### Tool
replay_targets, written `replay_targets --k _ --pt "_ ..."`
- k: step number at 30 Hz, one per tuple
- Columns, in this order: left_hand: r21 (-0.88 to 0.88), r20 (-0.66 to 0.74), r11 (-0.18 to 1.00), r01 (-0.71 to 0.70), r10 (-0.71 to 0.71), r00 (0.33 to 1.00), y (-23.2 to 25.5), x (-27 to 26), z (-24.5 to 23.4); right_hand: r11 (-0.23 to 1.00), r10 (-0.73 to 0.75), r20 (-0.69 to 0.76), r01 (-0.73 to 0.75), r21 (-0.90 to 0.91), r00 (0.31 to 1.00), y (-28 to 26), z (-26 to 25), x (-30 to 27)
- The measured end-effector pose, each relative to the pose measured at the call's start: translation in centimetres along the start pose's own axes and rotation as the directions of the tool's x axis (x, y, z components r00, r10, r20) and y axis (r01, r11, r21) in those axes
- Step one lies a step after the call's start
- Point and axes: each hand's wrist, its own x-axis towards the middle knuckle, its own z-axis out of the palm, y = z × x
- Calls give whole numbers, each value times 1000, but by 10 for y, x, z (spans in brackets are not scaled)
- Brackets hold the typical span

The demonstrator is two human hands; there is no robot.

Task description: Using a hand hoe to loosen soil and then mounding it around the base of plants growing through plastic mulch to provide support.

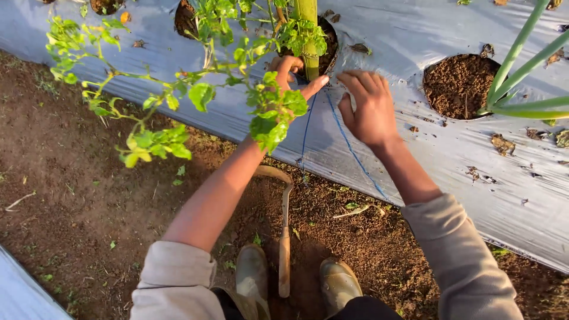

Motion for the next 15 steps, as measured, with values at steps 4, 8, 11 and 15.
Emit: replay_targets --k 4,8,11,15 --pt "-96 49 995 31 -26 998 -33 -48 -32 994 111 15 -111 -15 994 -46 15 -51" --pt "232 344 902 365 -427 836 -20 -74 -71 921 389 421 -361 -150 819 -100 48 -110" --pt "427 500 874 231 -441 745 -24 -97 -92 914 378 747 -346 -210 546 -131 81 -154" --pt "450 627 876 171 -446 639 5 -120 -136 950 241 939 -259 -175 247 -153 125 -215"
